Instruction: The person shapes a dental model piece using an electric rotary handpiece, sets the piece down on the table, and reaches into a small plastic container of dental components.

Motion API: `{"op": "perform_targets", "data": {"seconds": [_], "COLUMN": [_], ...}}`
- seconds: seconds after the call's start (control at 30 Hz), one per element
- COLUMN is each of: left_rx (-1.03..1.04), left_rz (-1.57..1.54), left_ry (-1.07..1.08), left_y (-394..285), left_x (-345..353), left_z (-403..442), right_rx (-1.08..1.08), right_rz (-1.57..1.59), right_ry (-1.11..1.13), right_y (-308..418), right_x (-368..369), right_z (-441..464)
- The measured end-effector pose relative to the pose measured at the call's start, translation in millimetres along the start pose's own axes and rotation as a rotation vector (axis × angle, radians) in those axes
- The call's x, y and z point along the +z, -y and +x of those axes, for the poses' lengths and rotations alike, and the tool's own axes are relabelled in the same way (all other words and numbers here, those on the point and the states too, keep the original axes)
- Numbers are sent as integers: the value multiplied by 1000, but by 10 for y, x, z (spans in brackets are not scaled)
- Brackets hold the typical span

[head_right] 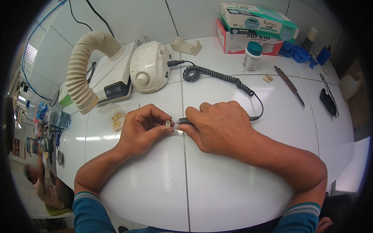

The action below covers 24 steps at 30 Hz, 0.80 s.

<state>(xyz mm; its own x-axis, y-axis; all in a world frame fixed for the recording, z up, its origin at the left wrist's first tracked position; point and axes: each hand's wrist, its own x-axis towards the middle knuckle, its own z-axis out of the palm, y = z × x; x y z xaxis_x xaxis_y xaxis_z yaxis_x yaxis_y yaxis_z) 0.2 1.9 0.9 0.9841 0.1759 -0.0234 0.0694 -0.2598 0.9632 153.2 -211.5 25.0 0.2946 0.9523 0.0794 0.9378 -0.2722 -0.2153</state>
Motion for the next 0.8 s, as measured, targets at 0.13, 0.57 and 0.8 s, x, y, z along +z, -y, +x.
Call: {"op": "perform_targets", "data": {"seconds": [0.13, 0.57, 0.8], "left_rx": [2, 2, 3], "left_rz": [20, 41, 47], "left_ry": [0, -4, -2], "left_y": [7, -15, -8], "left_x": [-1, 4, 0], "left_z": [4, 3, 6], "right_rx": [6, 6, 6], "right_rz": [5, 8, 7], "right_ry": [10, 20, 26], "right_y": [-2, 3, 4], "right_x": [1, -13, -13], "right_z": [3, 2, -2]}}
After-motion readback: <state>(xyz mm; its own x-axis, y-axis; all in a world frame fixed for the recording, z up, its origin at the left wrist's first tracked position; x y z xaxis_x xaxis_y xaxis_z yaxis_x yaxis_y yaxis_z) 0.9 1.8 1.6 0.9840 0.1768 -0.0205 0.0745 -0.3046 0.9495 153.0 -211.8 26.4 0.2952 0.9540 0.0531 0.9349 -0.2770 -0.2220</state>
